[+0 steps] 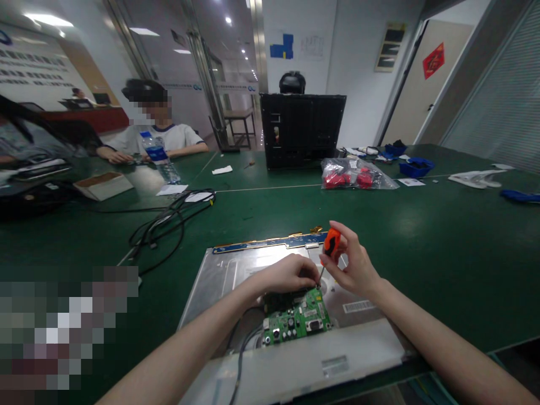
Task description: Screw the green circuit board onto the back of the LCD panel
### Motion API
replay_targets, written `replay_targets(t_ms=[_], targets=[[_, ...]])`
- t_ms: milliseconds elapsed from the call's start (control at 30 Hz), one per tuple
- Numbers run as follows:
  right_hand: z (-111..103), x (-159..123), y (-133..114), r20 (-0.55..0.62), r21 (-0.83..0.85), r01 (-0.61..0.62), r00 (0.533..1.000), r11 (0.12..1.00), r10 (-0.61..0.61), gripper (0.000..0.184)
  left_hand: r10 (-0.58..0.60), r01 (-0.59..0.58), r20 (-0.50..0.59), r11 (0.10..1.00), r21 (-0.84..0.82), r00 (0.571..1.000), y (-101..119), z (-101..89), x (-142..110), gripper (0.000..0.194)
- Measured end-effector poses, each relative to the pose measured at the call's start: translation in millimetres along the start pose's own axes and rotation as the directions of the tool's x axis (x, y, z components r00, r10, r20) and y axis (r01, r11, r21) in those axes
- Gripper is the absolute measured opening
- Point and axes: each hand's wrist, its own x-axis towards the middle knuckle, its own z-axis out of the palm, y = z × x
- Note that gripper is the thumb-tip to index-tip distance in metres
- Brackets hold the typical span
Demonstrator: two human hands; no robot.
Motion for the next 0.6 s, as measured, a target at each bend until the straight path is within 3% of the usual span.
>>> replay_targets(t_ms=[600], targets=[[-0.8,2.8,-0.3,-0.001,-0.004,-0.036,0.999,0.999,0.036,0.067,-0.055,0.055,0.018,0.999,0.001,0.998,3.0,0.5,-0.8,0.014]])
